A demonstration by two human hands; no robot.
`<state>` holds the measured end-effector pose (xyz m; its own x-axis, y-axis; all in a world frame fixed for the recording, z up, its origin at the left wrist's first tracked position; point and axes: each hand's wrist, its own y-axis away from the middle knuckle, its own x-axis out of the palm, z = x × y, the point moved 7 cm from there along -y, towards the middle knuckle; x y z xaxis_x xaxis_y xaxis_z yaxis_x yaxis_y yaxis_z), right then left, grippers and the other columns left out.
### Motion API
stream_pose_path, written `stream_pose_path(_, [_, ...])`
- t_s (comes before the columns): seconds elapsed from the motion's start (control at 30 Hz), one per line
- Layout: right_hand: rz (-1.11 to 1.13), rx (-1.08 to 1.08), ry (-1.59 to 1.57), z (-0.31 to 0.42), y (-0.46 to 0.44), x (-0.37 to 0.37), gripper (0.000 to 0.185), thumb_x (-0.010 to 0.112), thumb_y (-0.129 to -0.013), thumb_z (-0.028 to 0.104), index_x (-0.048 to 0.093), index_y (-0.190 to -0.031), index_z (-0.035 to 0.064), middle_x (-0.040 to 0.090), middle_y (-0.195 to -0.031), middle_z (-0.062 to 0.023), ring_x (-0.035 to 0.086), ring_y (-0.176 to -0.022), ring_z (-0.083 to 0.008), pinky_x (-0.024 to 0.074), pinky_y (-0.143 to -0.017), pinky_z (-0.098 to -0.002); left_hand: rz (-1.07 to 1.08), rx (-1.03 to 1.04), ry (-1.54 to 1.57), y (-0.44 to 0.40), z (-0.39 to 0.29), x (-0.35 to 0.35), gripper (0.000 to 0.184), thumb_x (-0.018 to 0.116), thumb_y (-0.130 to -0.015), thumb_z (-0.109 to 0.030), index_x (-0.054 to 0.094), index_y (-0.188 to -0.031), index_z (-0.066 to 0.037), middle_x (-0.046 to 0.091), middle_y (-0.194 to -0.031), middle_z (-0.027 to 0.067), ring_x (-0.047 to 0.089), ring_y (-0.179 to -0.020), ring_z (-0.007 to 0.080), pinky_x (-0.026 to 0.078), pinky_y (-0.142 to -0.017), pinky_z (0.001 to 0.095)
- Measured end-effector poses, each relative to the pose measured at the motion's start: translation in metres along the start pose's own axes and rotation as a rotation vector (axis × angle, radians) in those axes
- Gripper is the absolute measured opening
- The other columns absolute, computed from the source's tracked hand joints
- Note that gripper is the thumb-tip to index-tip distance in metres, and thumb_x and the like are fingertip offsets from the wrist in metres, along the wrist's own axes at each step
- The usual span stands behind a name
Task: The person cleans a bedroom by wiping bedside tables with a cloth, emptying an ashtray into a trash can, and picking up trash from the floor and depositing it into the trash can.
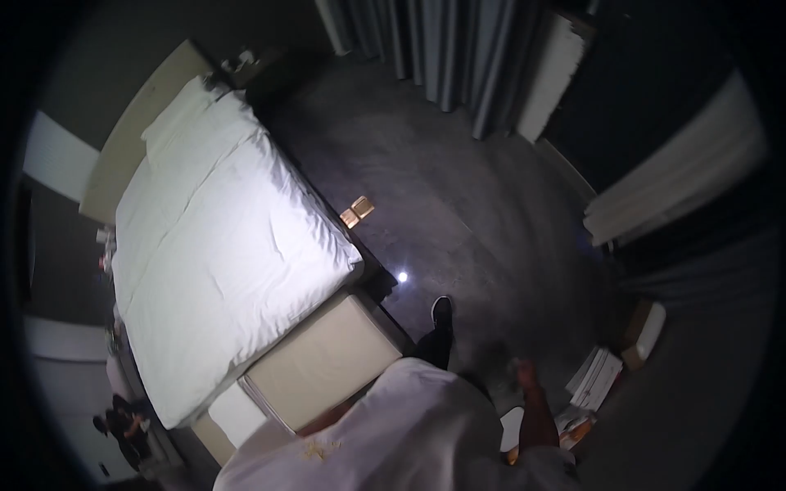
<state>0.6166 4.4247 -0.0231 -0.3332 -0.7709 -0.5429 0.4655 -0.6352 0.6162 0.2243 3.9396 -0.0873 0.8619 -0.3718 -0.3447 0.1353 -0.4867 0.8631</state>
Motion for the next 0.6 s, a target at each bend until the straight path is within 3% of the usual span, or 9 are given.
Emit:
stream_pose_path(0.07, [0.248,-0.003,0.040,-0.048,-0.049,-0.003,0.024,0.047,-0.090,0.016,0.063,-0.105,0.0053,0.064,-0.091,-0.0128,0.063,-0.086,-0.0262,0.0519,-0.073,-0.0392,-0.183,0.066,0.068,-0.047,-0.070,-0.105,0.037,0.043,-0.092,-0.035,0.066,-0.095,-0.006,0.067,-0.090,0.0181,0.064,-0.087,0.0319,0.050,-0.080,0.0426])
stream_pose_path(0.17, [0.458,0.153,-0.447,-0.049,-0.114,-0.035,0.027,0.051,-0.089,0.025,0.064,-0.102,0.0047,0.065,-0.087,-0.0146,0.065,-0.075,-0.0304,0.0539,-0.063,-0.0431,-0.684,0.170,0.488,-0.033,-0.212,-0.326,0.031,0.048,-0.094,-0.032,0.062,-0.101,-0.005,0.067,-0.086,0.0158,0.065,-0.082,0.0308,0.050,-0.073,0.0397])
stream_pose_path(0.2, [0.503,0.229,-0.622,-0.034,-0.139,-0.045,0.030,0.052,-0.088,0.028,0.065,-0.101,0.0044,0.065,-0.085,-0.0153,0.066,-0.071,-0.0318,0.0544,-0.059,-0.0443,-0.701,0.207,0.605,-0.027,-0.253,-0.386,0.030,0.050,-0.094,-0.032,0.062,-0.102,-0.006,0.066,-0.084,0.0138,0.064,-0.078,0.0259,0.048,-0.070,0.0373])
stream_pose_path(0.27, [0.318,0.319,-0.239,0.092,-0.147,-0.099,0.031,0.057,-0.085,0.028,0.066,-0.102,0.0042,0.067,-0.089,-0.0147,0.066,-0.079,-0.0317,0.0546,-0.068,-0.0428,-0.785,0.385,0.590,-0.058,-0.290,-0.471,0.025,0.049,-0.094,-0.025,0.061,-0.102,-0.004,0.067,-0.085,0.0154,0.066,-0.079,0.0283,0.049,-0.071,0.0365])
stream_pose_path(0.33, [0.155,-0.428,0.557,0.187,-0.200,-0.132,0.024,0.057,-0.084,0.026,0.067,-0.093,0.0063,0.066,-0.083,-0.0115,0.063,-0.075,-0.0293,0.0520,-0.067,-0.0427,-0.821,0.414,0.576,-0.057,-0.322,-0.548,0.025,0.049,-0.094,-0.025,0.060,-0.102,-0.004,0.066,-0.084,0.0162,0.065,-0.080,0.0295,0.049,-0.071,0.0378])
stream_pose_path(0.37, [0.162,-0.446,0.565,0.194,-0.232,-0.138,0.024,0.057,-0.084,0.026,0.067,-0.093,0.0063,0.066,-0.083,-0.0115,0.063,-0.075,-0.0293,0.0520,-0.067,-0.0427,-0.827,0.451,0.557,-0.057,-0.339,-0.579,0.026,0.049,-0.093,-0.025,0.060,-0.102,-0.003,0.066,-0.083,0.0170,0.065,-0.080,0.0308,0.049,-0.072,0.0390])
stream_pose_path(0.47, [0.017,-0.492,0.648,0.185,-0.361,-0.165,0.027,0.050,-0.089,0.022,0.065,-0.107,0.0078,0.066,-0.100,-0.0144,0.065,-0.090,-0.0269,0.0522,-0.081,-0.0404,-0.875,0.310,0.407,-0.092,-0.321,-0.627,0.027,0.049,-0.093,-0.026,0.059,-0.102,-0.002,0.065,-0.085,0.0196,0.064,-0.083,0.0348,0.048,-0.073,0.0420])
stream_pose_path(0.57, [0.503,-0.059,0.824,0.226,-0.456,-0.168,0.033,0.054,-0.088,0.026,0.062,-0.115,0.0095,0.060,-0.116,-0.0123,0.056,-0.110,-0.0240,0.0434,-0.096,-0.0393,-0.841,-0.169,0.784,-0.160,-0.207,-0.544,0.033,0.050,-0.089,-0.031,0.063,-0.093,-0.002,0.065,-0.089,0.0204,0.063,-0.089,0.0382,0.049,-0.075,0.0442])
stream_pose_path(0.6, [0.506,-0.082,0.799,0.258,-0.494,-0.173,0.032,0.053,-0.088,0.025,0.062,-0.115,0.0093,0.060,-0.114,-0.0117,0.056,-0.108,-0.0233,0.0436,-0.095,-0.0386,-0.629,-0.333,0.505,-0.181,-0.160,-0.499,0.031,0.049,-0.087,-0.029,0.065,-0.093,-0.003,0.066,-0.091,0.0206,0.063,-0.089,0.0378,0.051,-0.075,0.0447])
